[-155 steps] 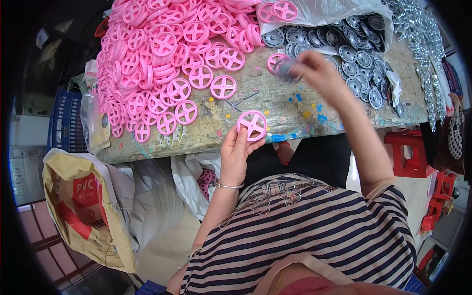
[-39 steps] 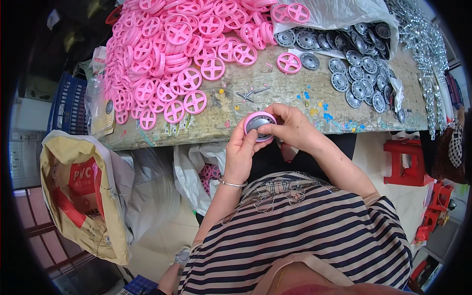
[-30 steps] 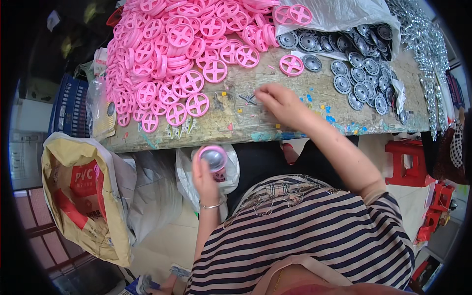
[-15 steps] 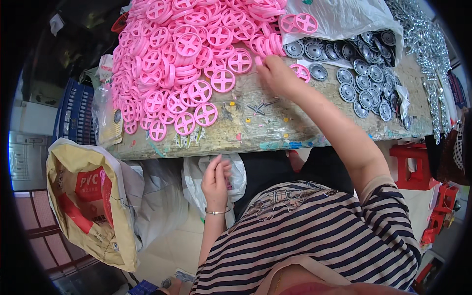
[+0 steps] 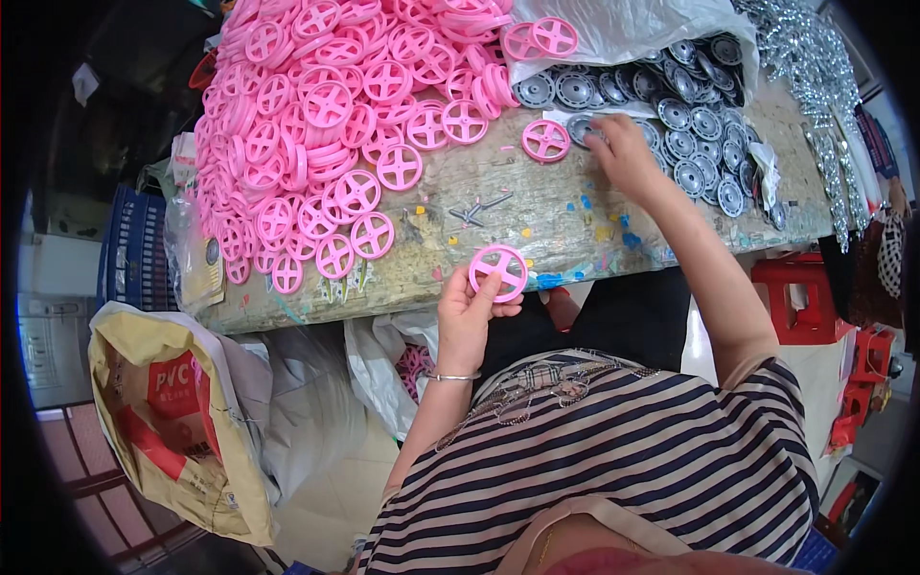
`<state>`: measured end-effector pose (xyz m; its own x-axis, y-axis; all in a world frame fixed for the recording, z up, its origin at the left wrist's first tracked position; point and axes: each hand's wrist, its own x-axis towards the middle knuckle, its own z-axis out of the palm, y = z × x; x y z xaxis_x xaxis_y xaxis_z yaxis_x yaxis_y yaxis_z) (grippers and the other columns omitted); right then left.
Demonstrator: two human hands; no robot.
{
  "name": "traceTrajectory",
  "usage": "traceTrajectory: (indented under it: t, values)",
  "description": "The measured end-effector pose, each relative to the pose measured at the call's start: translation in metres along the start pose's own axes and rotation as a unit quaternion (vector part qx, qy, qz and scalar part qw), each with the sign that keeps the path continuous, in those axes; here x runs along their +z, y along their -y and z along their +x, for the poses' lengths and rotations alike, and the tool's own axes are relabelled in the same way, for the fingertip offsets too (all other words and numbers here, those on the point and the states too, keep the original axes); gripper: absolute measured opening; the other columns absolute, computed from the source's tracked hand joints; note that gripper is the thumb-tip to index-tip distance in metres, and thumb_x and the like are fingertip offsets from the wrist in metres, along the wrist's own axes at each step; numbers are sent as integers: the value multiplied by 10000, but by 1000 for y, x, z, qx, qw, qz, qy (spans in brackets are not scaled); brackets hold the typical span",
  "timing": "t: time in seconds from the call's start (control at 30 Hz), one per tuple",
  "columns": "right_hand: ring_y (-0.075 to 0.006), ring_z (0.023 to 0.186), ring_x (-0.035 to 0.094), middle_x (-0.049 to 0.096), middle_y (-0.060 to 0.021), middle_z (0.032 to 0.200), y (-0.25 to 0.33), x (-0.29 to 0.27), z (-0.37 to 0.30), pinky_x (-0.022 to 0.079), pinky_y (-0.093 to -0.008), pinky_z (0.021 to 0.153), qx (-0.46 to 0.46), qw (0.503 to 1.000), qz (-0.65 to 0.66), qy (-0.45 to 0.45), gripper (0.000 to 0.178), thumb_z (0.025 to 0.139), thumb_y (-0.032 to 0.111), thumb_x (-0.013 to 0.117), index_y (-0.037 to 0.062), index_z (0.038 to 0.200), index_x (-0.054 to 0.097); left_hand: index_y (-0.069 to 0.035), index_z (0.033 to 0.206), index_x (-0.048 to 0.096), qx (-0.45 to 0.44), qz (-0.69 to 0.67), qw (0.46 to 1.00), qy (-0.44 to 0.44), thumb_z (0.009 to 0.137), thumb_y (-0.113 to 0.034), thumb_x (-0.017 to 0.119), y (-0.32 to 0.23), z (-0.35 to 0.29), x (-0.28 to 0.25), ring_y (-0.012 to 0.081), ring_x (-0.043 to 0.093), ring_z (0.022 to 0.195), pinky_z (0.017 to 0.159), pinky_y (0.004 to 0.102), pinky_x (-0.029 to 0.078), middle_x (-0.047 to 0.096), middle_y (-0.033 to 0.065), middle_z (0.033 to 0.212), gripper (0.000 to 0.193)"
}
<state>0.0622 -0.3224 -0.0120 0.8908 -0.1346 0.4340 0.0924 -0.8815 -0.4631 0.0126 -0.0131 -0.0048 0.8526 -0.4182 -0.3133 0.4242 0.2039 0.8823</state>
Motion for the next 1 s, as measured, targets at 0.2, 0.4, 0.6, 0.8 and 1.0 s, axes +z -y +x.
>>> traceTrajectory:
  t: [0.2, 0.4, 0.6, 0.8, 1.0]
  values:
    - [-290, 902, 554, 571, -161, 978, -23, 3, 26, 460, -371, 803, 154, 978, -119, 76, 517, 694, 378, 788, -2, 972, 574, 7, 1145, 510, -14, -23, 1000, -2, 959, -125, 521, 2, -7, 1, 175, 662, 854, 707, 284, 577, 631, 104, 1013, 228]
    - [-158, 763, 524, 568, -89, 869, -6, -11, 28, 445, -277, 689, 214, 968, 124, 42, 410, 788, 207, 722, 0, 1051, 484, 5, 1183, 500, -8, -43, 999, -23, 967, -119, 502, 2, -7, -3, 173, 641, 964, 795, 300, 563, 631, 109, 1059, 249]
    - [-103, 857, 570, 629, -25, 997, 107, -8, -32, 458, -261, 692, 54, 929, 340, 136, 378, 876, 162, 631, 108, 1247, 581, 10, 1261, 464, 36, -60, 998, -3, 966, -71, 480, -3, -7, 5, 174, 615, 1023, 845, 318, 554, 606, 109, 1127, 306]
    - [-217, 857, 583, 581, -147, 927, 133, 15, -71, 478, -330, 755, 76, 931, 325, 146, 379, 831, 182, 666, 52, 1182, 610, 6, 1328, 418, 26, -65, 997, 36, 955, -34, 478, -4, -12, 8, 178, 596, 1038, 866, 322, 550, 556, 104, 1207, 380]
    - [-217, 819, 620, 638, -147, 933, 141, 9, -66, 497, -334, 731, 236, 848, 388, 273, 346, 843, 195, 668, 14, 1127, 594, 3, 1333, 416, 24, -66, 997, 32, 955, -31, 470, -2, -17, 10, 188, 596, 1047, 871, 326, 549, 550, 108, 1221, 383]
